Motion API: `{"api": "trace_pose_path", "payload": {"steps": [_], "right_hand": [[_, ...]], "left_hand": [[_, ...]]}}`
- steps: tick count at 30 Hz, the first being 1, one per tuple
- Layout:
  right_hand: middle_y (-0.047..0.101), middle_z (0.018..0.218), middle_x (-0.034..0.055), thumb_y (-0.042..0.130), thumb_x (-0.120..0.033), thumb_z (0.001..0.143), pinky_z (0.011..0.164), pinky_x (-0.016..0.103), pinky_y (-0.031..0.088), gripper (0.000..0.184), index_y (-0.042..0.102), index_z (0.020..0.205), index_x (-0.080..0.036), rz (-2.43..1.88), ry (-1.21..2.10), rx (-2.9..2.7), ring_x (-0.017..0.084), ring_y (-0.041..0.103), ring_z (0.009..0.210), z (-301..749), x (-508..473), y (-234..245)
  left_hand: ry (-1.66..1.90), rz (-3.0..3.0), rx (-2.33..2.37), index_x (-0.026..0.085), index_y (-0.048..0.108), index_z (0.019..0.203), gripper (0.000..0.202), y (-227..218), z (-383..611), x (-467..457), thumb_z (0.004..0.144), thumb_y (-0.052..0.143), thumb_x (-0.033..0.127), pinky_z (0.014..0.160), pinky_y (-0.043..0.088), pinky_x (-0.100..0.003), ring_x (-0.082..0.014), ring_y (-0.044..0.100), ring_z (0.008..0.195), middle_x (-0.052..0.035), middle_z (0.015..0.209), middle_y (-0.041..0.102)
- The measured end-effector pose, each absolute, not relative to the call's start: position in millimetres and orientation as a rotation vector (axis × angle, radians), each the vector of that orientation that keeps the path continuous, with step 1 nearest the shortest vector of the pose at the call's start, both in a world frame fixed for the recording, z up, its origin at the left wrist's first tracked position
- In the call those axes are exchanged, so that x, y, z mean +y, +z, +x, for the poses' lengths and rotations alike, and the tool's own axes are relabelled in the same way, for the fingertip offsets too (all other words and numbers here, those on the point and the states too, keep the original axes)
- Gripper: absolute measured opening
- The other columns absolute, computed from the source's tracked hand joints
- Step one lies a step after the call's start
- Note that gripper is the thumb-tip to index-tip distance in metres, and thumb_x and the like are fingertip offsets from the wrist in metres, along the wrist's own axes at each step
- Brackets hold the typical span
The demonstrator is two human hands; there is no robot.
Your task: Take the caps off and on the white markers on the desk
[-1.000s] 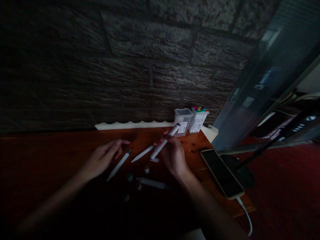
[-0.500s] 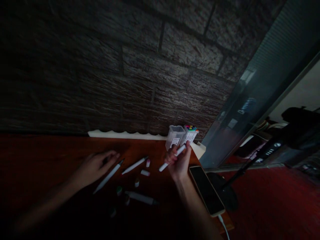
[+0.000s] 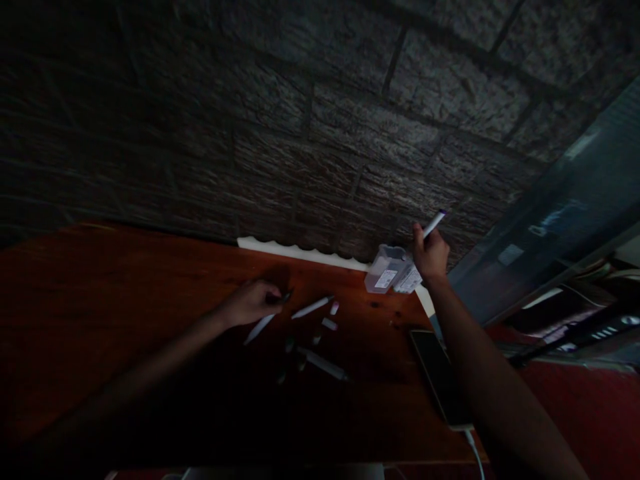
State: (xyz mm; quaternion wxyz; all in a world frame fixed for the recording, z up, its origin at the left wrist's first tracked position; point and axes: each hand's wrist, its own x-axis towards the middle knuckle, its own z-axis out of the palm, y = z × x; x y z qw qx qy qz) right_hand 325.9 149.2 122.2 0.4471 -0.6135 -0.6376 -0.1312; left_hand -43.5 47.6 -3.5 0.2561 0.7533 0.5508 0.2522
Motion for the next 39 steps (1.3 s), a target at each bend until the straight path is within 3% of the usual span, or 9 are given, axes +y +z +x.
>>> {"api": "trace_pose_path", "payload": {"steps": [4,9,13,20,24,26,28,33,39], "right_hand": [[0.062,0.064,0.0075,0.043,-0.057,0.088,0.058,0.030,0.040,0.046,0.059,0.073,-0.016,-1.575,-0.402,-1.531,0.021,0.060,0.061,326,151,130],[0.071,0.079,0.0092,0.059,-0.044,0.082,0.067,0.031,0.045,0.031,0.069,0.090,-0.017,-1.768,-0.276,-1.770,0.026,0.068,0.079,325,157,123],[0.072,0.082,0.0112,0.061,-0.045,0.080,0.068,0.033,0.047,0.034,0.069,0.094,-0.015,-1.796,-0.255,-1.851,0.027,0.069,0.080,326,150,107],[0.066,0.105,0.0119,0.063,-0.042,0.080,0.067,0.031,0.050,0.040,0.061,0.110,-0.015,-1.357,-0.299,-1.595,0.019,0.064,0.076,302,96,86],[0.066,0.079,0.0041,0.055,-0.036,0.089,0.060,0.026,0.047,0.022,0.066,0.092,-0.017,-1.137,0.153,-1.814,0.015,0.060,0.065,254,52,55],[0.067,0.079,0.0034,0.061,-0.035,0.086,0.058,0.025,0.047,0.019,0.069,0.090,-0.018,-1.035,0.426,-2.034,0.014,0.059,0.064,234,34,37],[0.068,0.087,0.0036,0.066,-0.035,0.084,0.057,0.025,0.047,0.023,0.068,0.101,-0.020,-0.948,0.587,-2.196,0.013,0.058,0.064,224,22,24],[0.065,0.101,0.0055,0.074,-0.035,0.077,0.064,0.026,0.050,0.039,0.065,0.113,-0.024,-0.759,0.722,-2.351,0.015,0.061,0.078,223,13,15],[0.070,0.102,0.0048,0.066,-0.027,0.083,0.071,0.028,0.051,0.030,0.065,0.113,-0.022,-0.825,0.734,-2.454,0.015,0.065,0.080,222,16,8]], "left_hand": [[0.916,1.586,1.153,0.014,0.072,0.090,0.023,4,-43,50,0.076,0.066,0.031,0.065,0.048,-0.027,-0.0171,0.066,0.070,-0.0037,0.079,0.073],[1.088,1.171,0.754,0.015,0.072,0.095,0.024,14,-45,47,0.072,0.075,0.021,0.077,0.054,-0.028,-0.0161,0.070,0.082,-0.0069,0.093,0.075],[1.102,1.025,0.570,0.014,0.073,0.096,0.025,19,-46,43,0.071,0.076,0.015,0.080,0.056,-0.030,-0.0174,0.072,0.081,-0.0098,0.097,0.075],[1.138,0.937,0.570,0.011,0.073,0.097,0.025,23,-42,42,0.073,0.073,0.008,0.080,0.058,-0.030,-0.0182,0.072,0.082,-0.0102,0.094,0.076],[1.174,0.925,0.577,0.011,0.073,0.095,0.025,22,-40,42,0.071,0.072,0.004,0.083,0.058,-0.032,-0.0180,0.072,0.083,-0.0092,0.092,0.076],[1.182,0.927,0.573,0.012,0.073,0.095,0.025,21,-39,43,0.071,0.071,0.003,0.084,0.058,-0.032,-0.0179,0.072,0.084,-0.0093,0.094,0.076],[1.186,0.932,0.577,0.012,0.073,0.097,0.026,19,-39,43,0.072,0.070,0.003,0.086,0.057,-0.033,-0.0181,0.072,0.086,-0.0096,0.095,0.076],[1.178,0.935,0.621,0.013,0.073,0.098,0.027,16,-40,44,0.072,0.069,0.003,0.089,0.056,-0.035,-0.0188,0.072,0.086,-0.0091,0.093,0.076],[1.131,0.980,0.599,0.013,0.073,0.098,0.027,14,-39,43,0.072,0.071,0.006,0.087,0.057,-0.037,-0.0201,0.073,0.083,-0.0100,0.095,0.076]]}}
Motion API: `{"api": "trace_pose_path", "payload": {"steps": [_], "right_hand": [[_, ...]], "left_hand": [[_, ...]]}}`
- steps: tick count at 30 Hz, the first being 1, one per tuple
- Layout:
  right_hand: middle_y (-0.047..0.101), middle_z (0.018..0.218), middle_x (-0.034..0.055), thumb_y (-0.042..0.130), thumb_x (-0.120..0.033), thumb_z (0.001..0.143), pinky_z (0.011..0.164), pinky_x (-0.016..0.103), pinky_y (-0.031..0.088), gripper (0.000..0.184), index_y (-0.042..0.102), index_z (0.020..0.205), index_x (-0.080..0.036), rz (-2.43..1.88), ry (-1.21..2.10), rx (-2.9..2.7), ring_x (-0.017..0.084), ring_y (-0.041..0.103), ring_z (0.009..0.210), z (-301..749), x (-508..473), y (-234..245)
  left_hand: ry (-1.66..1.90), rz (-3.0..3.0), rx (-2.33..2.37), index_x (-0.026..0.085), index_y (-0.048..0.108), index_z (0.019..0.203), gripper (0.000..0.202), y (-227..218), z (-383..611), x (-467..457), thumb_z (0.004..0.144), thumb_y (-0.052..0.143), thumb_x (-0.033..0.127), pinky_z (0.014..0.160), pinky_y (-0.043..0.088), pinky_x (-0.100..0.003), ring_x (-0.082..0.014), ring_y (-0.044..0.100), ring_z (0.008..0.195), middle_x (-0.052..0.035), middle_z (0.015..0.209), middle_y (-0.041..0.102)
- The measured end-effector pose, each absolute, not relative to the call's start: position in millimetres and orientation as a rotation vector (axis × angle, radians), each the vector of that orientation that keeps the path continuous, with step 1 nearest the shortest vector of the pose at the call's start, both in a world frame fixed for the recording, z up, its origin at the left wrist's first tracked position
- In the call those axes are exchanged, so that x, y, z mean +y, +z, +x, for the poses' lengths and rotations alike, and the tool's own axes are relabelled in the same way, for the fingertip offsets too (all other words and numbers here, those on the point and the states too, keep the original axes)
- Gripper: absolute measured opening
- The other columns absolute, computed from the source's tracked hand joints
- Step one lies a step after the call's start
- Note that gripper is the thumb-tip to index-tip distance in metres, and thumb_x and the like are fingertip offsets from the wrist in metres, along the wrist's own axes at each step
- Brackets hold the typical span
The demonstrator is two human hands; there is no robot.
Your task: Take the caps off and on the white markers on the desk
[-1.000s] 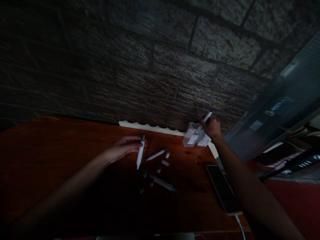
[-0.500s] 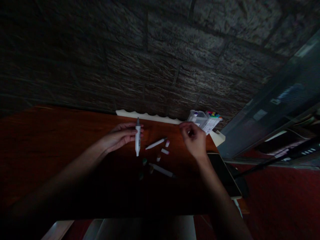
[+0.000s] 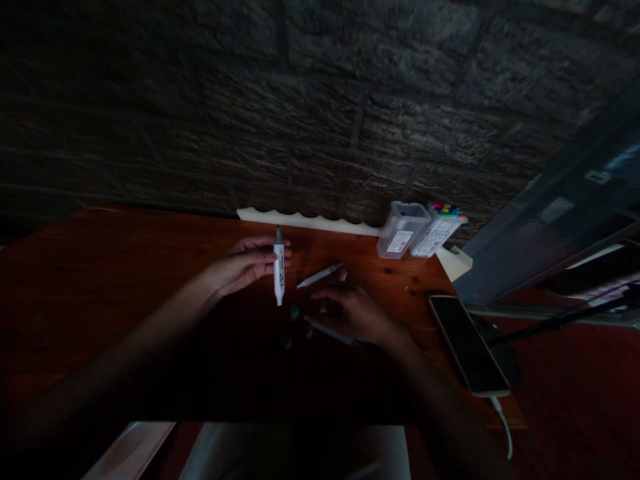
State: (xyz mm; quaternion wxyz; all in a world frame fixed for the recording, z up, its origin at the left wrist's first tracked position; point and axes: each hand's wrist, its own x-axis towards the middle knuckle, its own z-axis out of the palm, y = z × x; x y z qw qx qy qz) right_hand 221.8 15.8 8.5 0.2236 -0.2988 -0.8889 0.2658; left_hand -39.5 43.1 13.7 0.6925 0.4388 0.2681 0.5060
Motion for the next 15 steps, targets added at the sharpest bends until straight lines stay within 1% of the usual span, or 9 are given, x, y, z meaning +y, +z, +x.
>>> {"api": "trace_pose_path", "payload": {"steps": [3,5,8,12,15], "right_hand": [[0.072,0.101,0.0038,0.062,-0.023,0.086,0.075,0.028,0.051,0.022,0.067,0.108,-0.022,-0.898,0.738,-2.454,0.016,0.067,0.084,221.5,16.8,5.0],[0.072,0.102,0.0040,0.061,-0.025,0.087,0.075,0.028,0.051,0.021,0.067,0.107,-0.022,-0.937,0.744,-2.408,0.016,0.067,0.085,222.7,17.8,4.8],[0.072,0.098,0.0041,0.061,-0.029,0.087,0.071,0.028,0.051,0.021,0.067,0.106,-0.021,-0.964,0.774,-2.326,0.016,0.067,0.081,225.3,19.7,5.4],[0.072,0.096,0.0038,0.064,-0.029,0.085,0.071,0.028,0.052,0.020,0.068,0.103,-0.020,-1.008,0.804,-2.309,0.016,0.067,0.079,226.9,22.3,2.2],[0.072,0.099,0.0031,0.066,-0.029,0.084,0.072,0.027,0.051,0.025,0.067,0.107,-0.021,-1.000,0.811,-2.351,0.015,0.067,0.080,228.6,24.3,1.1]], "left_hand": [[1.114,0.982,0.583,0.013,0.074,0.096,0.026,14.1,-39.9,42.2,0.071,0.072,0.007,0.083,0.058,-0.034,-0.0200,0.073,0.083,-0.0107,0.097,0.076],[1.107,0.987,0.589,0.013,0.073,0.098,0.027,15.3,-40.1,41.2,0.071,0.073,0.007,0.083,0.058,-0.034,-0.0204,0.073,0.083,-0.0115,0.099,0.075],[1.093,0.995,0.602,0.012,0.072,0.100,0.029,17.3,-40.2,39.9,0.072,0.072,0.008,0.084,0.058,-0.036,-0.0207,0.073,0.082,-0.0122,0.100,0.075],[1.111,0.977,0.634,0.012,0.072,0.097,0.027,19.1,-39.0,39.1,0.071,0.071,0.006,0.085,0.058,-0.037,-0.0213,0.073,0.080,-0.0111,0.095,0.076],[1.155,0.968,0.679,0.012,0.073,0.094,0.025,20.2,-37.2,39.0,0.071,0.069,0.003,0.088,0.057,-0.037,-0.0208,0.073,0.082,-0.0099,0.095,0.076]]}}
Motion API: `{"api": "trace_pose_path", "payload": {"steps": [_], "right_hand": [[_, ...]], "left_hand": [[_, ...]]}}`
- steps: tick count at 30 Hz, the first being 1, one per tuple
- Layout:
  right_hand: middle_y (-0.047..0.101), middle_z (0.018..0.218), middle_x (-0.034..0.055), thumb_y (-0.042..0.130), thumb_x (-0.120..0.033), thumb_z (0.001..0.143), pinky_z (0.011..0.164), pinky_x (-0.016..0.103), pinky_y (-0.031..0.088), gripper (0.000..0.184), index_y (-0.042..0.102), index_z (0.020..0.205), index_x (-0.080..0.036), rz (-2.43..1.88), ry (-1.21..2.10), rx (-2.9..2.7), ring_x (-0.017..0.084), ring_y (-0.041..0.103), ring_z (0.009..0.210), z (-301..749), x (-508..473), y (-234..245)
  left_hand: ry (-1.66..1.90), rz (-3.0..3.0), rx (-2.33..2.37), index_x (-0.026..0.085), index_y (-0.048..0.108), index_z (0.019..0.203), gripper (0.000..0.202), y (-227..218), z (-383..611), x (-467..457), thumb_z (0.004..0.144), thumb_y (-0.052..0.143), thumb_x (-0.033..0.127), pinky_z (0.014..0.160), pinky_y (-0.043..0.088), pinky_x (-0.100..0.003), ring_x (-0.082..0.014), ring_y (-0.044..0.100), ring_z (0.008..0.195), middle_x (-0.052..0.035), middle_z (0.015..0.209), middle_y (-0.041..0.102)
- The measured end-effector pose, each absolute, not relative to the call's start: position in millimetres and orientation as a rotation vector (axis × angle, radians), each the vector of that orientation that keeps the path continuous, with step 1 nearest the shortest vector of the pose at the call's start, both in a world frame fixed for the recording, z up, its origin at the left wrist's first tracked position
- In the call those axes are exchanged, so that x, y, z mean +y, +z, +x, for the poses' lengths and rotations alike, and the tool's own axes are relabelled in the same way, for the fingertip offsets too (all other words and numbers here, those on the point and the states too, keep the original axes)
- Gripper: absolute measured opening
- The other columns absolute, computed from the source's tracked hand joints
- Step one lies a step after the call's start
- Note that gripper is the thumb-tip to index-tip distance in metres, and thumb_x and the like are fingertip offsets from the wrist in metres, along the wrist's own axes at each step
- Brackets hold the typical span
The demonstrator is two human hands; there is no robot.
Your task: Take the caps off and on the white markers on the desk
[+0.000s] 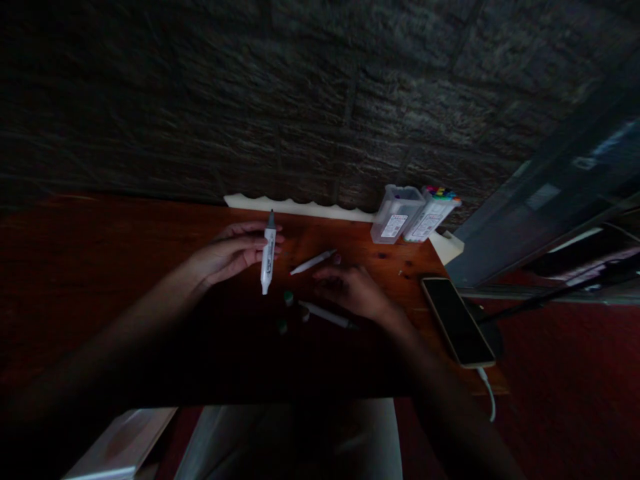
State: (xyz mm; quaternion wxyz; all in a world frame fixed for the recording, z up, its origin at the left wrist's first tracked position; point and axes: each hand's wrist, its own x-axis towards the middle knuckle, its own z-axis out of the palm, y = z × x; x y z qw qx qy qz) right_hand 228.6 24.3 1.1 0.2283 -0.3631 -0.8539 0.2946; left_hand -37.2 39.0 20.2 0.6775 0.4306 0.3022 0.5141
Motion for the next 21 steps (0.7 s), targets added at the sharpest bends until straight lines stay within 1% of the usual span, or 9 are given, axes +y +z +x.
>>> {"api": "trace_pose_path", "payload": {"steps": [3,5,8,11,15,18,21], "right_hand": [[0.071,0.097,0.0032,0.070,-0.033,0.080,0.067,0.025,0.049,0.031,0.067,0.108,-0.020,-1.036,0.783,-2.305,0.013,0.064,0.075,236,26,9],[0.071,0.092,0.0033,0.070,-0.037,0.079,0.065,0.025,0.048,0.027,0.069,0.099,-0.018,-1.058,0.809,-2.248,0.013,0.063,0.074,243,26,19],[0.070,0.082,0.0009,0.070,-0.038,0.079,0.062,0.023,0.046,0.023,0.071,0.091,-0.018,-1.059,1.019,-2.333,0.012,0.062,0.070,252,23,31],[0.068,0.074,-0.0019,0.071,-0.034,0.078,0.055,0.021,0.043,0.019,0.071,0.090,-0.019,-1.066,1.194,-2.554,0.010,0.059,0.062,252,18,31],[0.067,0.074,-0.0015,0.068,-0.023,0.077,0.052,0.022,0.040,0.010,0.070,0.086,-0.019,-1.113,1.077,-2.724,0.010,0.058,0.061,244,14,25],[0.064,0.073,-0.0018,0.066,-0.019,0.075,0.053,0.022,0.039,0.009,0.068,0.084,-0.019,-1.101,1.073,-2.706,0.010,0.055,0.062,245,14,28],[0.060,0.071,-0.0029,0.068,-0.020,0.072,0.053,0.021,0.038,0.012,0.067,0.084,-0.018,-1.118,1.220,-2.554,0.009,0.052,0.061,252,15,33]], "left_hand": [[1.177,0.961,0.694,0.012,0.073,0.094,0.025,22,-36,40,0.073,0.066,0.002,0.086,0.058,-0.033,-0.0183,0.073,0.080,-0.0097,0.097,0.076],[1.181,0.950,0.701,0.012,0.073,0.094,0.025,23,-36,40,0.074,0.064,0.001,0.083,0.059,-0.030,-0.0164,0.073,0.076,-0.0092,0.096,0.076],[1.190,0.947,0.709,0.012,0.074,0.094,0.027,24,-37,41,0.073,0.062,0.000,0.080,0.060,-0.028,-0.0158,0.073,0.074,-0.0080,0.093,0.076],[1.194,0.960,0.695,0.013,0.074,0.095,0.027,23,-38,41,0.074,0.061,0.000,0.080,0.060,-0.028,-0.0164,0.073,0.076,-0.0073,0.092,0.076],[1.180,0.969,0.700,0.014,0.074,0.096,0.027,21,-39,42,0.074,0.063,0.002,0.084,0.059,-0.031,-0.0178,0.073,0.079,-0.0080,0.094,0.076],[1.183,0.962,0.715,0.014,0.073,0.096,0.026,20,-39,43,0.074,0.063,0.003,0.086,0.058,-0.034,-0.0192,0.073,0.081,-0.0087,0.096,0.076],[1.208,0.937,0.705,0.013,0.073,0.095,0.026,20,-40,43,0.074,0.063,0.002,0.086,0.058,-0.034,-0.0190,0.073,0.080,-0.0083,0.092,0.076]]}}
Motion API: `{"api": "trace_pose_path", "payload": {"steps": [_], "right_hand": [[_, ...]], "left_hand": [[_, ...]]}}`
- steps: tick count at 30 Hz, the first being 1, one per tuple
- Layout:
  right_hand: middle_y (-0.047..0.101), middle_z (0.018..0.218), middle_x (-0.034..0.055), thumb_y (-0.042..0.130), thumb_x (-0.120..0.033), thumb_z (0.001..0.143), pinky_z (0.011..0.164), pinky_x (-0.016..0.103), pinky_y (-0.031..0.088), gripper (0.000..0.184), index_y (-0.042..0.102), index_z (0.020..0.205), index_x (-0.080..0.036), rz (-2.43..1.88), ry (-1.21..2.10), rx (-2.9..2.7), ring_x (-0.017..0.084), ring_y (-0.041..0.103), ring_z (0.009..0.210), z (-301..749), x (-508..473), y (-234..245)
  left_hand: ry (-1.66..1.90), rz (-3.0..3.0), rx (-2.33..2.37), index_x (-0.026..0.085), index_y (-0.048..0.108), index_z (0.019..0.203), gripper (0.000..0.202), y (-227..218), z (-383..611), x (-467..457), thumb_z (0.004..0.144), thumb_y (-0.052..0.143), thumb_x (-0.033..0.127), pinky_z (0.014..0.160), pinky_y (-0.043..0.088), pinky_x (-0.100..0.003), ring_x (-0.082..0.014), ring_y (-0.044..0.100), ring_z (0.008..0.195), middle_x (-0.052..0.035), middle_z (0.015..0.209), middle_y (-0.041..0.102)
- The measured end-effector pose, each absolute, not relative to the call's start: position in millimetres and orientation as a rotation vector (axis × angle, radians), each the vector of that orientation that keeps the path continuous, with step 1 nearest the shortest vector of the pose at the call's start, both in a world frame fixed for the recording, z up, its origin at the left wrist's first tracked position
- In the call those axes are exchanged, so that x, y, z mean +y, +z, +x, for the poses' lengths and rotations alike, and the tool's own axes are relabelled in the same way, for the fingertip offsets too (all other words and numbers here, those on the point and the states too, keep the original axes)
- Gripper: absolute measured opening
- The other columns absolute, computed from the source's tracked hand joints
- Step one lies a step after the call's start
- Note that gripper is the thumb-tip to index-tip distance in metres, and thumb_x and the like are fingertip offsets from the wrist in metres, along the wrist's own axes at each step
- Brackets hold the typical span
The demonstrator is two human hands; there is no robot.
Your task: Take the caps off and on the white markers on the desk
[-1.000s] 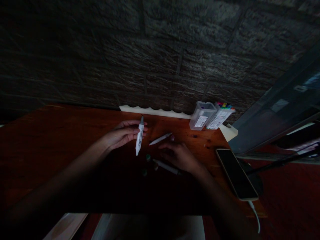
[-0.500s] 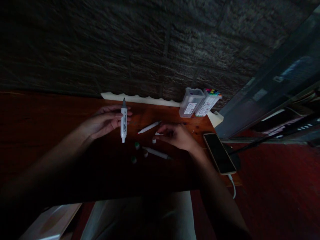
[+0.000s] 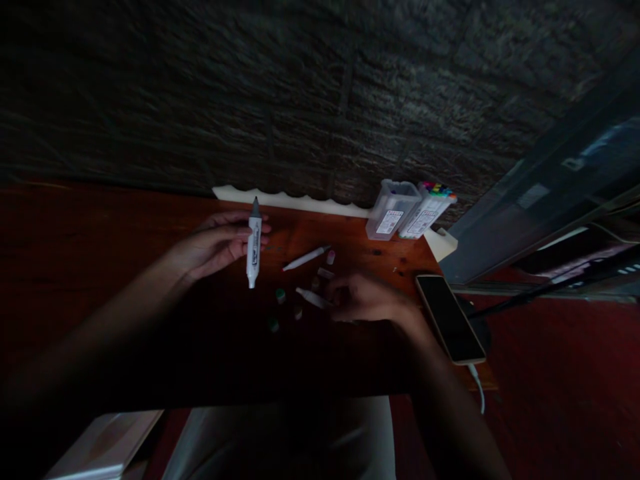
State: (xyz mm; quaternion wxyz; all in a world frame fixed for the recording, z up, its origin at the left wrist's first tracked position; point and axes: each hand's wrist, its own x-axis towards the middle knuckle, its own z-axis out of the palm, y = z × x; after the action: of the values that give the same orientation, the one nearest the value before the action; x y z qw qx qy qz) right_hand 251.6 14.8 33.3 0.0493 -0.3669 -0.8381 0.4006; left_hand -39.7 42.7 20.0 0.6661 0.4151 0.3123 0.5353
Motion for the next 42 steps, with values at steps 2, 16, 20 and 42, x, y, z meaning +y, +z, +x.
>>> {"api": "trace_pose_path", "payload": {"steps": [2,16,20,42], "right_hand": [[0.062,0.074,-0.0028,0.070,-0.020,0.070,0.054,0.021,0.040,0.019,0.067,0.088,-0.018,-1.088,1.344,-2.388,0.009,0.053,0.062,256,15,35],[0.067,0.075,-0.0021,0.070,-0.010,0.060,0.054,0.020,0.044,0.033,0.066,0.091,-0.021,-0.966,1.682,-1.998,0.010,0.060,0.062,257,9,32],[0.064,0.071,-0.0026,0.068,-0.014,0.067,0.052,0.019,0.042,0.020,0.068,0.086,-0.018,-1.071,1.594,-2.275,0.009,0.056,0.062,264,14,32],[0.071,0.085,0.0022,0.069,-0.033,0.078,0.062,0.026,0.051,0.019,0.068,0.093,-0.022,-0.981,0.925,-1.616,0.015,0.065,0.070,229,14,29]], "left_hand": [[1.203,0.924,0.682,0.013,0.073,0.095,0.026,20,-40,43,0.073,0.064,0.002,0.083,0.059,-0.032,-0.0190,0.073,0.079,-0.0084,0.091,0.076],[1.159,0.942,0.597,0.014,0.075,0.094,0.026,21,-41,40,0.071,0.069,0.004,0.081,0.060,-0.032,-0.0212,0.073,0.081,-0.0104,0.093,0.076],[1.148,0.944,0.554,0.014,0.075,0.096,0.026,21,-42,41,0.072,0.071,0.006,0.079,0.060,-0.030,-0.0213,0.073,0.082,-0.0109,0.096,0.076],[0.864,1.161,0.662,0.013,0.073,0.089,0.026,18,-34,28,0.065,0.082,0.013,0.066,0.057,-0.027,-0.0158,0.070,0.069,-0.0075,0.084,0.076]]}}
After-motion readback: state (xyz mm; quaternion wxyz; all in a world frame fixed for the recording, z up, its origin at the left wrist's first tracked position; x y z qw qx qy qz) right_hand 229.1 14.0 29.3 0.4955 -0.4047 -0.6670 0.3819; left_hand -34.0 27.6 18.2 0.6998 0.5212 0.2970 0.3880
